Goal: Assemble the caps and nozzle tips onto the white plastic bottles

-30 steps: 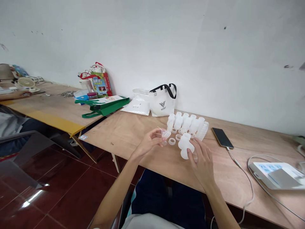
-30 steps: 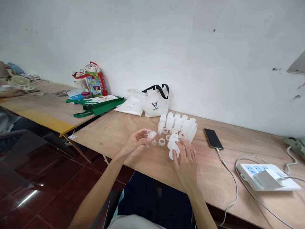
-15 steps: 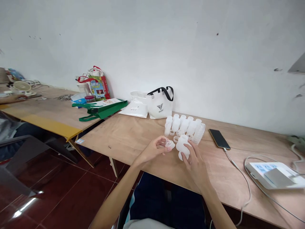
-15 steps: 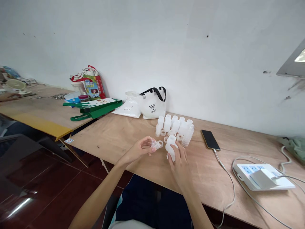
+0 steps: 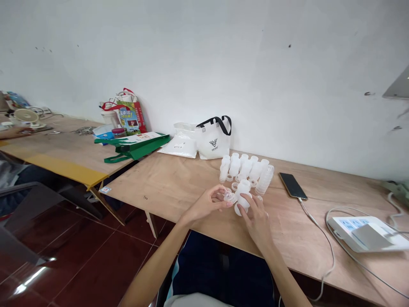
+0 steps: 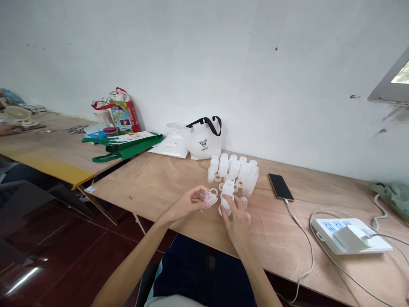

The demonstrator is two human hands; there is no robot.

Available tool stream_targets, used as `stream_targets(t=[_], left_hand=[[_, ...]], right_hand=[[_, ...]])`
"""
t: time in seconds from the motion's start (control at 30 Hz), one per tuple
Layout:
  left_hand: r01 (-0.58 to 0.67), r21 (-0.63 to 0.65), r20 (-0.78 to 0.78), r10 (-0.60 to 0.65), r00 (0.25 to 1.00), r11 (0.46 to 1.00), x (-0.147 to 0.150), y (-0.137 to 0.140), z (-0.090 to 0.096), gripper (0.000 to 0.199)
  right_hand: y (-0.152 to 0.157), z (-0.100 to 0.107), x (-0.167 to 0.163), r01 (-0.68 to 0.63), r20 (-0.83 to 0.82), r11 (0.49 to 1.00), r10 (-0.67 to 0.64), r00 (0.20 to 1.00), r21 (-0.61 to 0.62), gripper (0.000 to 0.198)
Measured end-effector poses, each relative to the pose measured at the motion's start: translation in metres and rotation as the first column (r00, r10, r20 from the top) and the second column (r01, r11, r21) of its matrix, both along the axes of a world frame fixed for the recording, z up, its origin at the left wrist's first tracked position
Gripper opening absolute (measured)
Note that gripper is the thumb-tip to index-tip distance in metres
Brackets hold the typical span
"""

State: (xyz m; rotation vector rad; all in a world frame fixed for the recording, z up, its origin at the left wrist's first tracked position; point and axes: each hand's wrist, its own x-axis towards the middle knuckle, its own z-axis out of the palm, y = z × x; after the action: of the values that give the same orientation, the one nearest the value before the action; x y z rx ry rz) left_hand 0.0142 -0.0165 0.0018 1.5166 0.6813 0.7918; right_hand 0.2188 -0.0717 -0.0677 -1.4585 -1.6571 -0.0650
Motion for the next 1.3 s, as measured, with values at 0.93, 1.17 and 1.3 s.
stream_targets(t=[0.93,1.17,1.3], left_hand=[[-0.117,0.127,-0.07,0.127,0.989,0.985,-0.009,0.001,0.003,0.038],[-0.132,0.2,-0.208,0.174,0.963,0.971,-0.003,-0.01,0.006,0.044],[-0.174,0.248,-0.286,0.244,0.927,0.953,-0.005,-0.012,0.006,0.049]], right_hand=[[-0.006,-0.013,-0.017,-0.156,-0.081,0.984,0.162,0.983,0.081,0.042],[-0.009,-0.008,-0.018,-0.148,0.135,0.975,0.126,0.983,0.165,0.046],[-0.01,-0.006,-0.019,-0.186,0.138,0.966,0.162,0.977,0.183,0.051]])
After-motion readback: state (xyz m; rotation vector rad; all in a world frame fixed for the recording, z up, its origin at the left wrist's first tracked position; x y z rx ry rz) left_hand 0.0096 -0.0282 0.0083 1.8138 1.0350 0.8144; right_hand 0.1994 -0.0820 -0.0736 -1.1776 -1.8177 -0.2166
